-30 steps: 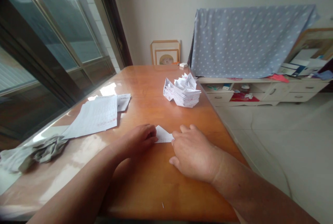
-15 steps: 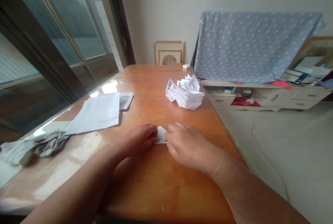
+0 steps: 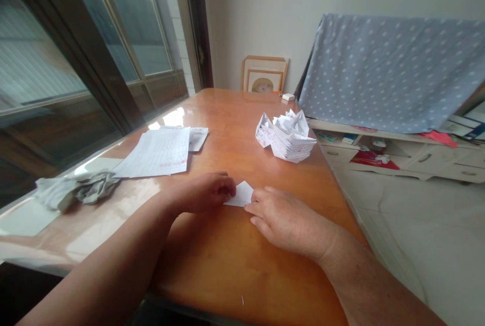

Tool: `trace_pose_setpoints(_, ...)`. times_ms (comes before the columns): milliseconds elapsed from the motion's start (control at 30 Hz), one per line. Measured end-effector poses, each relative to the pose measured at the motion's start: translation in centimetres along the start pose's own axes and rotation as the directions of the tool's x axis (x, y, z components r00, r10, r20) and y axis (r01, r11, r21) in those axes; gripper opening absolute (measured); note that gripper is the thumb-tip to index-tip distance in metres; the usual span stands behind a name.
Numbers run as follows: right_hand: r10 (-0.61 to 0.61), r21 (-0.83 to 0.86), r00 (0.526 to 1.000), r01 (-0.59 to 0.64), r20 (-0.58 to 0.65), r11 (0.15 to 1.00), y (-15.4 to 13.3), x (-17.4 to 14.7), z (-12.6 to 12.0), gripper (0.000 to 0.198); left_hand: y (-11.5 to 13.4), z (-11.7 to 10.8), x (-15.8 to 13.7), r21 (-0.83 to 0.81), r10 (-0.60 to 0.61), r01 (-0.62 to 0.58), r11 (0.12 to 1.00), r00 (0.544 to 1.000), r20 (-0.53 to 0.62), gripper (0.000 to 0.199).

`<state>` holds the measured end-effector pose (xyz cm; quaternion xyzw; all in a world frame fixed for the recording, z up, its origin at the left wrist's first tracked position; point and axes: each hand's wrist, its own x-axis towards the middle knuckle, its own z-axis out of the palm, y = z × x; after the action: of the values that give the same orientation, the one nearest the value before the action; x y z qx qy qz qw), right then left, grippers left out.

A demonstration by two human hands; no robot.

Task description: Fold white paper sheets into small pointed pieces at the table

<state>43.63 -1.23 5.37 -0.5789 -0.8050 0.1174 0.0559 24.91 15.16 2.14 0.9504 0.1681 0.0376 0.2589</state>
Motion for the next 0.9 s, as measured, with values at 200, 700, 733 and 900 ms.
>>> trace_pose_setpoints(200,0.002,-0.059,1.0,-0.003,-0.026,0.998,-0.1,0.3,0.7,0.03,-0.7,-0.1,0.2,0.003,0.001,-0.001,1.0,1.0,0.013,0.02)
trace_pose_setpoints(700,0.026,-0.155,0.998,-0.035,-0.06,0.987,-0.8,1.2,1.7,0.034,-1.0,-1.0,-0.4,0.03,-0.049,0.047,0.998,0.997,0.064,0.028)
trace_pose_setpoints(733,0.027,-0.152,0.998,-0.036,-0.06,0.988,-0.9,1.2,1.7,0.034,-1.0,-1.1,-0.4,0.029,-0.054,0.052,0.998,0.996,0.066,0.028)
trace_pose_setpoints(900,0.033,-0.149,0.997,-0.043,-0.07,0.988,-1.1,1.5,1.9,0.033,-1.2,-1.4,-0.5,0.021,-0.046,0.044,0.999,0.996,0.079,0.031)
